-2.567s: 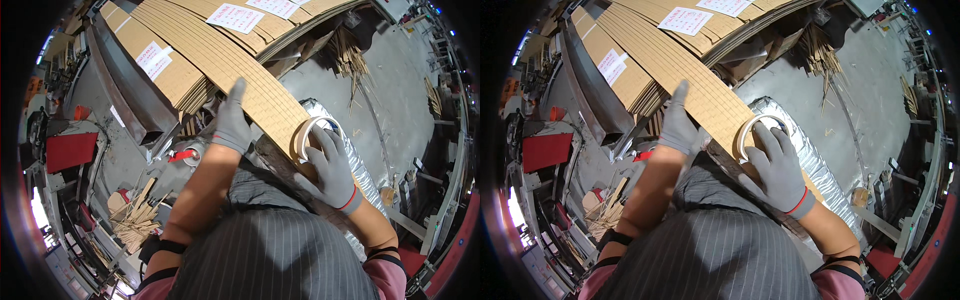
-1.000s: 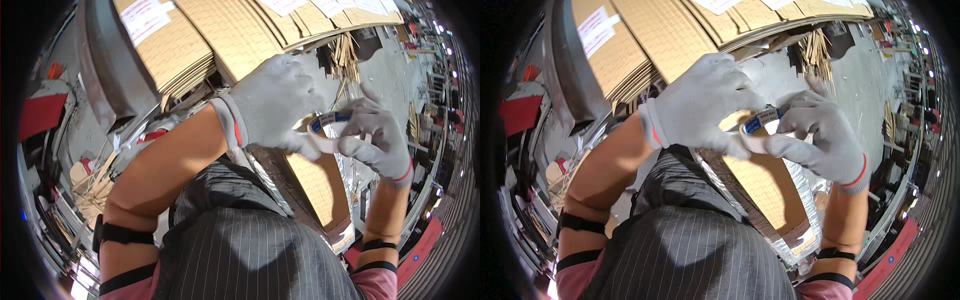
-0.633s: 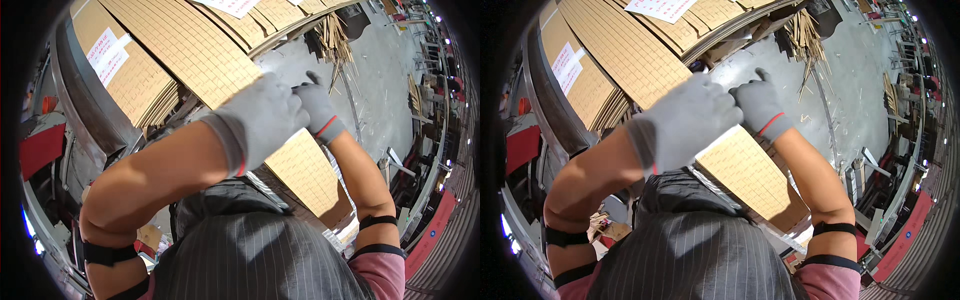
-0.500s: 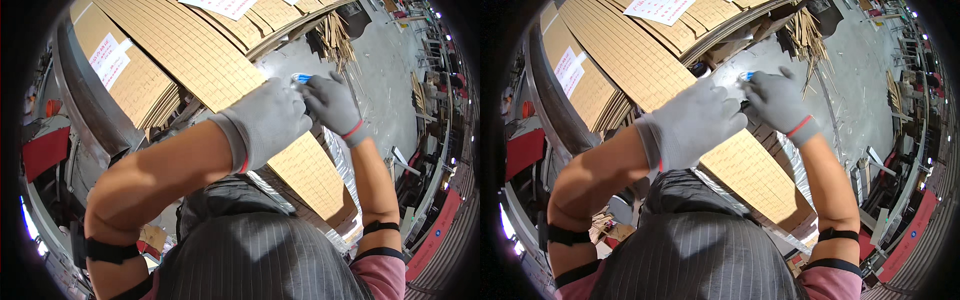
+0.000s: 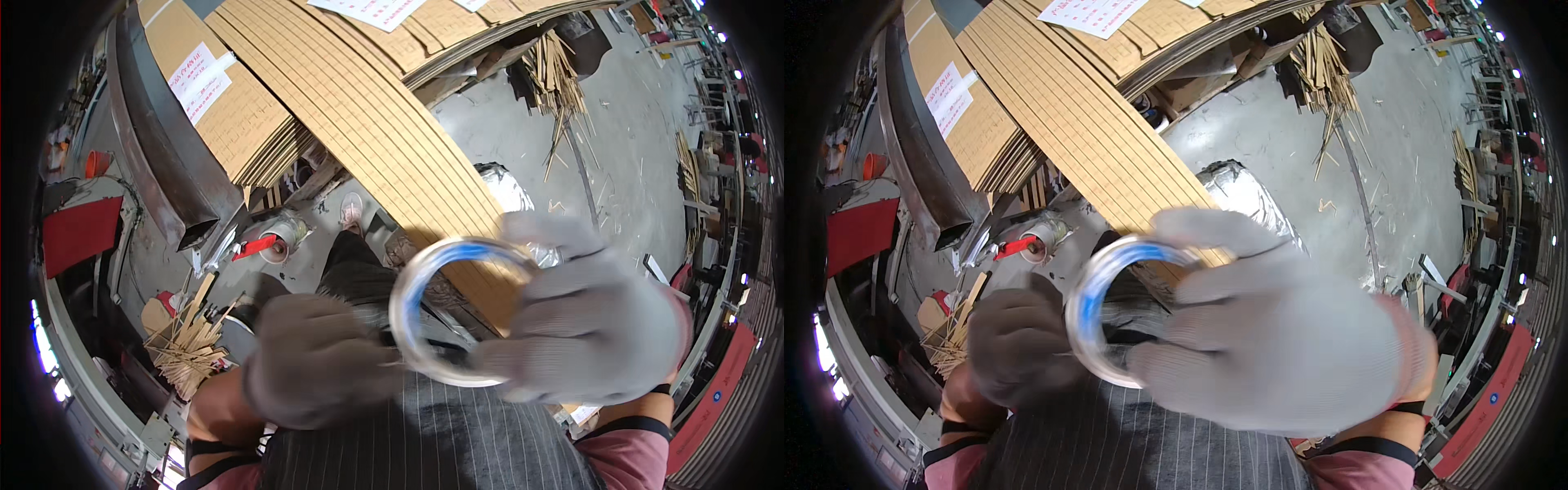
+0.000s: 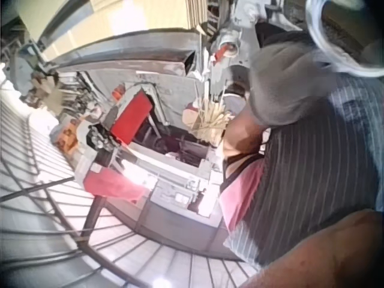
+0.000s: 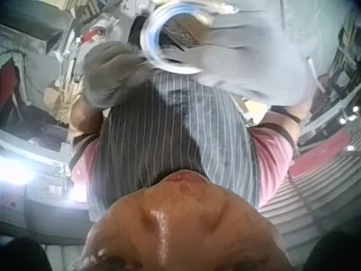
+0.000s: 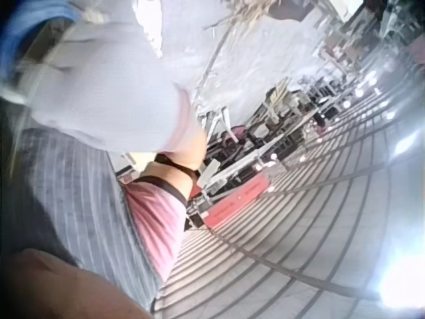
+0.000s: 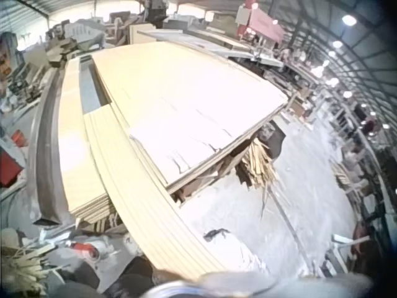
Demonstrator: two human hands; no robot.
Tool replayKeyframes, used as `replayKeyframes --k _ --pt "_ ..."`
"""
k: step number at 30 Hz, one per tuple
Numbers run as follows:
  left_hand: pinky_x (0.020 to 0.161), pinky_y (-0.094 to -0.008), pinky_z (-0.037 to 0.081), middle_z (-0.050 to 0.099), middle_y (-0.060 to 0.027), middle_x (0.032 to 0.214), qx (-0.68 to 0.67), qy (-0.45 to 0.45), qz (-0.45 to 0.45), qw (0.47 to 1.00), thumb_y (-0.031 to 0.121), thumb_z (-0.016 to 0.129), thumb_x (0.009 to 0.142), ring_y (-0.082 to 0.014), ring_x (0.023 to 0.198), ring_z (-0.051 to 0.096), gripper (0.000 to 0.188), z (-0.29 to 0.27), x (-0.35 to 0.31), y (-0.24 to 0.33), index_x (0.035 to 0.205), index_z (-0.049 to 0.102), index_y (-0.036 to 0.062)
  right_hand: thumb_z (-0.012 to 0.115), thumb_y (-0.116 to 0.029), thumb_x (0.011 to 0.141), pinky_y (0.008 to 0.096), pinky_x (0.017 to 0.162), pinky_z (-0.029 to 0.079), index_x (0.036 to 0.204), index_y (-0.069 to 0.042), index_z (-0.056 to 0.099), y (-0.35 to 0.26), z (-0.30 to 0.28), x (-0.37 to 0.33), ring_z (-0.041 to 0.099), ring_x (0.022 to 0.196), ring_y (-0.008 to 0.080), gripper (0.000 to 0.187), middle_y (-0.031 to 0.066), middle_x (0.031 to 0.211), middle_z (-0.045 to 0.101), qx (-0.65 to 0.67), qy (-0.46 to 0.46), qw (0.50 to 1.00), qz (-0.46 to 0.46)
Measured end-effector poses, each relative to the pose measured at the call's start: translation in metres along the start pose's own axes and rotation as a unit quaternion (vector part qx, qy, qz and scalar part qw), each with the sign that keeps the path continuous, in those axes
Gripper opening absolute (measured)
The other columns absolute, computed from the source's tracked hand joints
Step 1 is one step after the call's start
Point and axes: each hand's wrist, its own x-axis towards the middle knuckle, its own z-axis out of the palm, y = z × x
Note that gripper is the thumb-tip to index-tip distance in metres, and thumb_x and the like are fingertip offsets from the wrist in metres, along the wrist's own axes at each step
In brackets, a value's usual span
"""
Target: Applying tape and labels to bundles of building materials and moving them into a stack.
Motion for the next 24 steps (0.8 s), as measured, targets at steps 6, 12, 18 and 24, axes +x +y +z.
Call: replayKeyframes --k 6,12,18,24 --pt "0.060 -0.0356 0.047 0.064 -0.0110 0.080 0.016 0.093 0.058 0.994 -0.005 0.060 0.083 -0.0204 0.070 0.061 0.008 0.042 -0.022 -0.161 0.089 0.065 -0.0052 0.056 -0.026 0.087 0.0338 0.078 0.050 0.092 -0.006 0.071 0.206 0.036 0.032 0.064 0.087 0.0271 0.025 0.0114 0.096 0.069 -0.205 0.028 0.951 0.231" --pt "0.093 -0.0315 0.048 0.063 -0.0100 0.119 -0.392 0.124 -0.164 0.897 0.004 0.068 0.082 -0.0174 0.105 0.061 0.043 0.121 -0.015 -0.191 0.123 0.056 -0.0034 0.053 -0.007 0.086 0.0290 0.085 0.048 0.107 0.004 0.063 0.185 0.080 0.038 0.059 0.099 0.0177 0.026 0.0147 0.106 0.065 0.340 0.104 0.889 0.288" --pt "0.079 -0.0306 0.050 0.064 -0.0079 0.105 -0.051 0.021 -0.241 0.969 0.013 0.076 0.073 -0.0144 0.098 0.060 0.038 0.138 -0.019 -0.245 0.104 0.059 -0.0005 0.063 -0.028 0.083 0.0460 0.097 0.038 0.136 -0.002 0.043 0.056 0.093 0.063 0.049 0.116 0.0396 0.062 0.0255 0.138 0.042 -0.173 0.126 0.963 0.165" --pt "0.050 -0.0320 0.036 0.042 -0.0039 0.050 -0.215 -0.078 -0.001 0.973 0.036 0.078 0.069 -0.0161 0.046 0.045 0.040 -0.022 -0.012 -0.097 0.060 0.050 0.0099 0.068 -0.040 0.078 0.0492 0.085 0.041 0.131 -0.006 0.045 0.074 0.105 0.045 0.050 0.096 0.0419 0.067 0.0242 0.135 0.041 -0.207 0.261 0.929 0.162"
